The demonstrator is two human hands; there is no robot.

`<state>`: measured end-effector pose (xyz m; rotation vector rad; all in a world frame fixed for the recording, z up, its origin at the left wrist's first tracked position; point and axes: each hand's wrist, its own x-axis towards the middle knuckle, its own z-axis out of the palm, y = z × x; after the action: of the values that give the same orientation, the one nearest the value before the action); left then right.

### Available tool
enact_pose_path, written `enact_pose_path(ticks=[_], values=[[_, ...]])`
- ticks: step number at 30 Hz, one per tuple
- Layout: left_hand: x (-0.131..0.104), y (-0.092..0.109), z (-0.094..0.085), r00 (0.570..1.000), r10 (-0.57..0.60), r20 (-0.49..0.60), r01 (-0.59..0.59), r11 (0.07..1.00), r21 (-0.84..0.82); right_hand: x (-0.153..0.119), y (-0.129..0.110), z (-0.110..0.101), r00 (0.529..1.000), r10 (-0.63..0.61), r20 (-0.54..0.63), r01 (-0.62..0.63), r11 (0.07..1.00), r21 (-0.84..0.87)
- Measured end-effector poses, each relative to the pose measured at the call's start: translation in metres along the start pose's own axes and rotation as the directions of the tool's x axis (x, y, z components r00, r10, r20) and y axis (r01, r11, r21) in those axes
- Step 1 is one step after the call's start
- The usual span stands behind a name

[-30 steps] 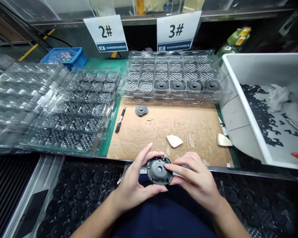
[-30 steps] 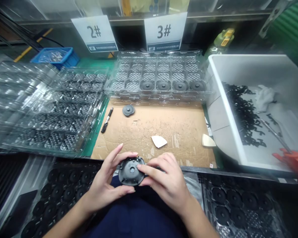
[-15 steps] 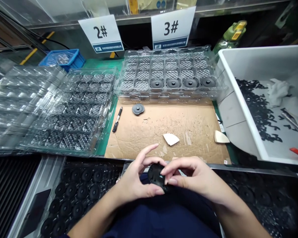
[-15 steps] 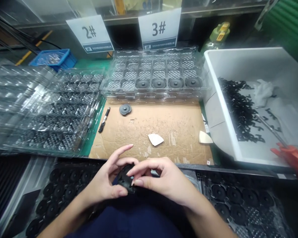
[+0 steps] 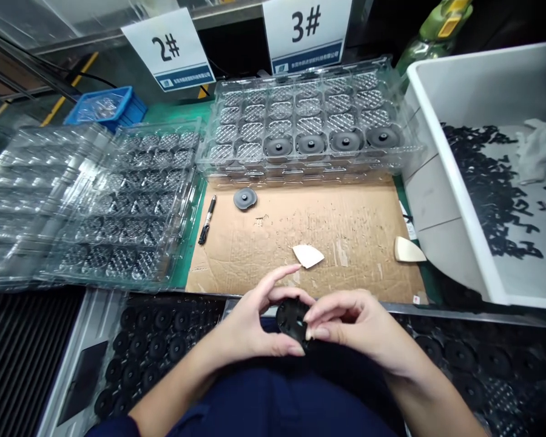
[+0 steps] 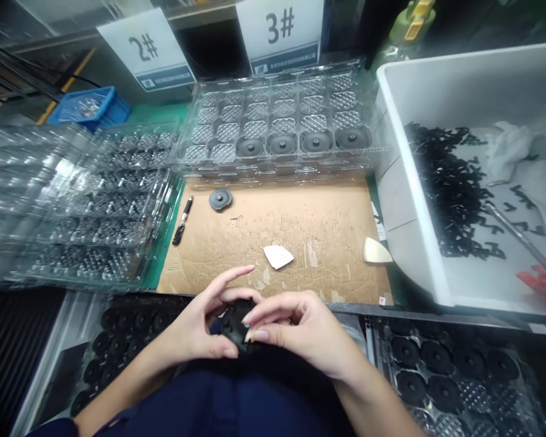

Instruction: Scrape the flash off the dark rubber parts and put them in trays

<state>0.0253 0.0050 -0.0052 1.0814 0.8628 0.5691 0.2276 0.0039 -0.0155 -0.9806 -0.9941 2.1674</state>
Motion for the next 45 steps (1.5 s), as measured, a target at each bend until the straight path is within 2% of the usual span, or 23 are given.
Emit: enact_pose_path(ticks=[3,6,8,10,12,14,16,17,19,21,22,23,25,27,30,33,34,36,38,40,41,43,45], values=[[0.007,0.003,0.000,1.000,0.008,-0.001,-0.008,0.999,0.054,-0.002,0.003,-0.005,0.994,-0.039,-0.099,0.032,0.997,-0.071],[0.014,0.006,-0.002,1.000,0.015,0.006,-0.016,0.989,0.148,-0.003,0.004,-0.008,0.989,-0.061,-0.135,0.047,0.994,-0.101],[0.016,0.005,-0.005,0.999,-0.049,0.016,0.043,0.964,0.261,-0.002,0.006,-0.011,0.986,-0.085,-0.141,0.064,0.987,-0.145],[0.013,0.002,-0.013,0.990,-0.141,-0.027,0.140,0.918,0.371,0.000,0.009,-0.018,0.964,-0.159,-0.212,0.098,0.957,-0.274],[0.004,-0.001,-0.027,0.973,-0.174,-0.152,0.224,0.872,0.436,0.003,0.014,-0.032,0.882,-0.312,-0.353,0.114,0.868,-0.483],[-0.012,0.000,-0.048,0.933,-0.131,-0.335,0.290,0.826,0.483,0.008,0.021,-0.053,0.723,-0.506,-0.471,0.058,0.723,-0.689],[-0.035,0.006,-0.074,0.831,-0.030,-0.555,0.381,0.759,0.528,0.013,0.029,-0.077,0.585,-0.639,-0.499,-0.056,0.582,-0.811],[-0.047,0.011,-0.089,0.750,0.046,-0.660,0.432,0.722,0.541,0.016,0.034,-0.090,0.557,-0.673,-0.487,-0.104,0.526,-0.844],[-0.073,0.020,-0.118,0.551,0.224,-0.803,0.534,0.645,0.547,0.021,0.041,-0.109,0.561,-0.692,-0.454,-0.154,0.451,-0.879],[-0.094,0.025,-0.146,0.387,0.382,-0.839,0.622,0.564,0.543,0.024,0.046,-0.121,0.578,-0.691,-0.434,-0.172,0.416,-0.893],[-0.101,0.025,-0.159,0.354,0.426,-0.833,0.655,0.523,0.546,0.024,0.048,-0.124,0.578,-0.693,-0.431,-0.183,0.405,-0.896],[-0.107,0.022,-0.170,0.344,0.448,-0.825,0.681,0.486,0.548,0.024,0.049,-0.125,0.576,-0.695,-0.430,-0.195,0.395,-0.898],[-0.112,0.012,-0.187,0.373,0.436,-0.819,0.710,0.435,0.554,0.023,0.050,-0.124,0.579,-0.702,-0.415,-0.203,0.369,-0.907],[-0.110,0.001,-0.195,0.401,0.426,-0.811,0.720,0.402,0.567,0.022,0.050,-0.122,0.577,-0.711,-0.401,-0.192,0.360,-0.913],[-0.103,-0.008,-0.190,0.400,0.517,-0.757,0.710,0.347,0.613,0.023,0.051,-0.122,0.565,-0.720,-0.402,-0.178,0.370,-0.912],[-0.085,-0.001,-0.175,0.408,0.636,-0.655,0.644,0.308,0.700,0.025,0.052,-0.121,0.546,-0.728,-0.414,-0.181,0.381,-0.907],[-0.074,0.002,-0.169,0.425,0.661,-0.619,0.604,0.302,0.737,0.026,0.052,-0.121,0.540,-0.728,-0.422,-0.186,0.386,-0.903],[-0.044,0.007,-0.158,0.503,0.673,-0.543,0.498,0.288,0.818,0.028,0.051,-0.120,0.534,-0.722,-0.440,-0.205,0.395,-0.896],[-0.004,0.005,-0.149,0.605,0.650,-0.461,0.373,0.280,0.885,0.030,0.051,-0.119,0.530,-0.717,-0.452,-0.220,0.399,-0.890],[0.040,-0.003,-0.143,0.659,0.636,-0.402,0.276,0.294,0.915,0.031,0.051,-0.118,0.524,-0.721,-0.454,-0.226,0.395,-0.890],[0.061,-0.008,-0.142,0.665,0.636,-0.391,0.244,0.310,0.919,0.031,0.051,-0.118,0.521,-0.724,-0.452,-0.227,0.393,-0.891],[0.097,-0.022,-0.142,0.645,0.643,-0.412,0.217,0.362,0.906,0.031,0.052,-0.117,0.520,-0.725,-0.451,-0.223,0.394,-0.892],[0.119,-0.034,-0.143,0.611,0.645,-0.459,0.209,0.428,0.879,0.031,0.052,-0.117,0.516,-0.728,-0.451,-0.216,0.398,-0.891]])
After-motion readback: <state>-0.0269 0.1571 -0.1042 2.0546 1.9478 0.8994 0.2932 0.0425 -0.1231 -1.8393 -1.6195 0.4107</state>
